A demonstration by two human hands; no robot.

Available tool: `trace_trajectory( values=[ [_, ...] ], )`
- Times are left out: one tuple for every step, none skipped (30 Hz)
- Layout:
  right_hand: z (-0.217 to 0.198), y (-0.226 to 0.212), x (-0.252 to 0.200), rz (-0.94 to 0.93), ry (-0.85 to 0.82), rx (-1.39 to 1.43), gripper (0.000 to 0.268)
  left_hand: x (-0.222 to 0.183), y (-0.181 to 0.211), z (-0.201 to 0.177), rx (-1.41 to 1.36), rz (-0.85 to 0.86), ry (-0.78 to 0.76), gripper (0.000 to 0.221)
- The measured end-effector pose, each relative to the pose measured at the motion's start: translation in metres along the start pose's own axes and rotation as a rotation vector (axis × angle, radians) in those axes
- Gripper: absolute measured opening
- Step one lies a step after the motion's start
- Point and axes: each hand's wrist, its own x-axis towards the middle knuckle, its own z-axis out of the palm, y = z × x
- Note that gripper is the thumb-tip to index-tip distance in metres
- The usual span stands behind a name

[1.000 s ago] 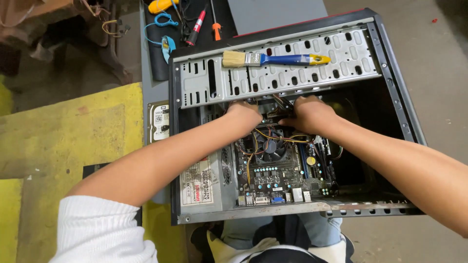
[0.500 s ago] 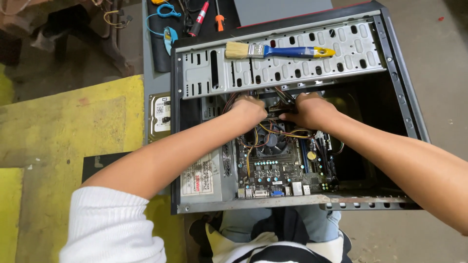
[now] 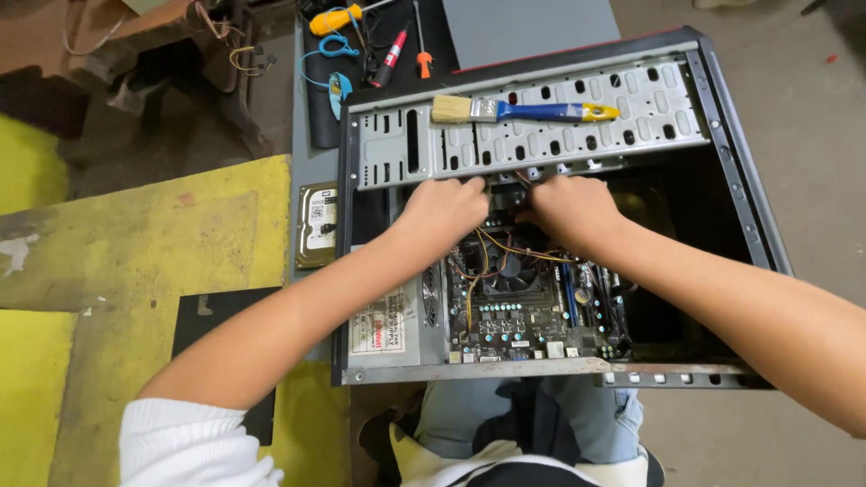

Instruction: Disassembling a desktop computer by removing the power supply unit, RAM modules, and disconnecting internal wiring.

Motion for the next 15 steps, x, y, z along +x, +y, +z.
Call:
trace_trajectory(
  values=[
    [-0.003, -0.003, 0.001, -0.124, 0.072, -0.058, 0.024, -0.002, 0.000, -0.001, 0.011, -0.033, 0.018, 0.017],
    [-0.001, -0.006, 0.003, -0.128, 0.070, -0.062, 0.024, -0.011, 0.002, 0.002, 0.009, -0.039, 0.019, 0.017],
    [0.001, -0.009, 0.005, -0.225, 0.029, -0.061, 0.020, -0.020, 0.005, 0.006, -0.021, -0.078, -0.070, 0.017],
    [0.002, -0.013, 0.009, -0.323, -0.008, -0.059, 0.019, -0.028, 0.004, 0.009, -0.046, -0.116, -0.158, 0.018],
    [-0.004, -0.014, 0.011, -0.329, -0.005, -0.063, 0.019, -0.028, 0.003, 0.014, -0.043, -0.122, -0.156, 0.018],
    [-0.008, -0.017, 0.012, -0.340, -0.086, -0.015, 0.023, -0.029, 0.002, 0.019, -0.072, -0.091, -0.179, 0.016],
    [-0.012, -0.020, 0.014, -0.350, -0.167, 0.033, 0.032, -0.031, 0.002, 0.024, -0.102, -0.060, -0.202, 0.015],
    [-0.011, -0.020, 0.015, -0.358, -0.170, 0.031, 0.032, -0.030, 0.005, 0.030, -0.103, -0.069, -0.204, 0.015],
    [-0.010, -0.019, 0.017, -0.361, -0.189, -0.024, 0.034, -0.030, 0.007, 0.037, -0.175, -0.116, -0.247, 0.014],
    [-0.010, -0.017, 0.018, -0.358, -0.207, -0.078, 0.036, -0.027, 0.010, 0.043, -0.249, -0.158, -0.288, 0.013],
    [-0.010, -0.019, 0.018, -0.361, -0.210, -0.080, 0.036, -0.024, 0.008, 0.040, -0.251, -0.162, -0.288, 0.013],
    [-0.009, -0.019, 0.019, -0.372, -0.221, -0.069, 0.037, -0.020, 0.006, 0.038, -0.263, -0.165, -0.340, 0.012],
    [-0.009, -0.019, 0.019, -0.383, -0.231, -0.059, 0.038, -0.015, 0.005, 0.037, -0.276, -0.168, -0.392, 0.011],
    [-0.009, -0.019, 0.019, -0.381, -0.236, -0.059, 0.038, -0.018, 0.008, 0.053, -0.281, -0.166, -0.392, 0.011],
    [-0.008, -0.018, 0.019, -0.366, -0.253, -0.053, 0.038, -0.020, 0.012, 0.070, -0.222, -0.161, -0.381, 0.011]
  ],
)
